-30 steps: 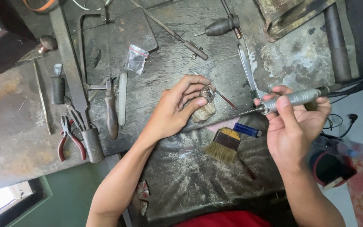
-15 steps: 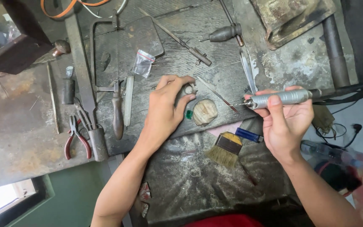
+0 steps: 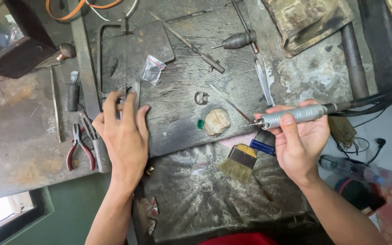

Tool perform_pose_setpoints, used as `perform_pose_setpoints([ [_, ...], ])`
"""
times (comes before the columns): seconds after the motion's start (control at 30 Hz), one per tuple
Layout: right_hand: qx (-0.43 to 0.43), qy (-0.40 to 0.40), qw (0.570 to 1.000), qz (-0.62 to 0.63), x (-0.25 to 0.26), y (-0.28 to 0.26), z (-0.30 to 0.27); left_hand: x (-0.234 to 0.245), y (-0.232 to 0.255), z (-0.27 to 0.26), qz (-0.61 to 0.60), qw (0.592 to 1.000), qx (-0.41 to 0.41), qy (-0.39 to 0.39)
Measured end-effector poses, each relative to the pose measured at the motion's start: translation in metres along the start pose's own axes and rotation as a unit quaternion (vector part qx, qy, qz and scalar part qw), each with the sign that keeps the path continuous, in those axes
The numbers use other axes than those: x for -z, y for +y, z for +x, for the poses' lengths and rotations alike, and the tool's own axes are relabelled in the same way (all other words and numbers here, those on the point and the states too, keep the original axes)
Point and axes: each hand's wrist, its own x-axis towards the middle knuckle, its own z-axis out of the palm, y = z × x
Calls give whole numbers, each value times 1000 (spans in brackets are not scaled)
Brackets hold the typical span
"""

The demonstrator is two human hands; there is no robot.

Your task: Polishing a small metal jewelry component using a rotary tool and cleaning it with a brush on a jewelry workbench.

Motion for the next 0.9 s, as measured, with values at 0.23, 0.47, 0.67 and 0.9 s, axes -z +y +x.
perform_pose_setpoints([
  [0.23,-20,7,999,25,-11,0,-2,-8,5,1,83,996,33,-22],
  [0.47,3,-10,999,35,-27,7,1,12,47,0,-325,936,108,-82],
  [0.67,-8,-11,999,29,-39,5,-2,8,62,-7,-537,786,226,-205],
  [0.9,19,-14,998,-50,-46,6,-2,12,68,-7,-554,758,230,-256],
])
